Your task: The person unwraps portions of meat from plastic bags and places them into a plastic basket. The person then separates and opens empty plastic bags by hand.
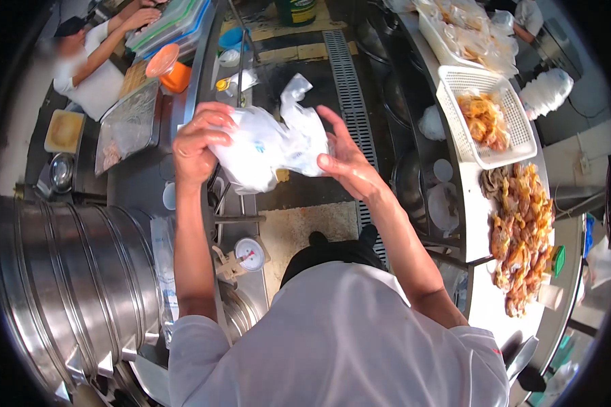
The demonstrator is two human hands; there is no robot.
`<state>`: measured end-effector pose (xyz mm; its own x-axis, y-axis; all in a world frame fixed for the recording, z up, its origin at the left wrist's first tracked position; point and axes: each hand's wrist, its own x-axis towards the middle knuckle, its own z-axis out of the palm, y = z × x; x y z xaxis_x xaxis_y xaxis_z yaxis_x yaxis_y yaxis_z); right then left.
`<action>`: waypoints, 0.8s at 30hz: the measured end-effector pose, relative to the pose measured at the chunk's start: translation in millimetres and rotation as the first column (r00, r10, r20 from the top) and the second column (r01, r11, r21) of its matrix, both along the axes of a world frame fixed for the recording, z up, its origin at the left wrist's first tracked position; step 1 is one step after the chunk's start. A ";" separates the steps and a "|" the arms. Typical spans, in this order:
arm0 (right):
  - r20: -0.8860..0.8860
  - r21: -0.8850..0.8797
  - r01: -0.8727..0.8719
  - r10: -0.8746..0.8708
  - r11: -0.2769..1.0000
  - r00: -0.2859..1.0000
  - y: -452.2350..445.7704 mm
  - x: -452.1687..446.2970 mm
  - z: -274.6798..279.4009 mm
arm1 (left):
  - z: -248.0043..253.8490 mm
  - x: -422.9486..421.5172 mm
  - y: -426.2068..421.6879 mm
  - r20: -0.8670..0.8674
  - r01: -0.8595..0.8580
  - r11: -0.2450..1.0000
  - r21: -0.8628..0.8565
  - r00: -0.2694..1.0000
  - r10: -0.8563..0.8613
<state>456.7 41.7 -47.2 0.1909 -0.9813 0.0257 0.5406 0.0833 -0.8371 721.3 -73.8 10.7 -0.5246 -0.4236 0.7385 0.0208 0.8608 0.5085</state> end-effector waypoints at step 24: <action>0.310 0.380 0.238 -0.366 0.894 0.878 7.4 -18.7 -41.9 | -99.7 -34.2 27.2 -0.543 0.499 0.513 0.698 0.836 -0.075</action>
<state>438.0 49.1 -89.0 -0.0769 -0.9537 -0.2908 0.8426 0.0938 -0.5303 687.1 -46.6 -89.0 -0.4829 -0.8097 0.3334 0.5625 0.0049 0.8268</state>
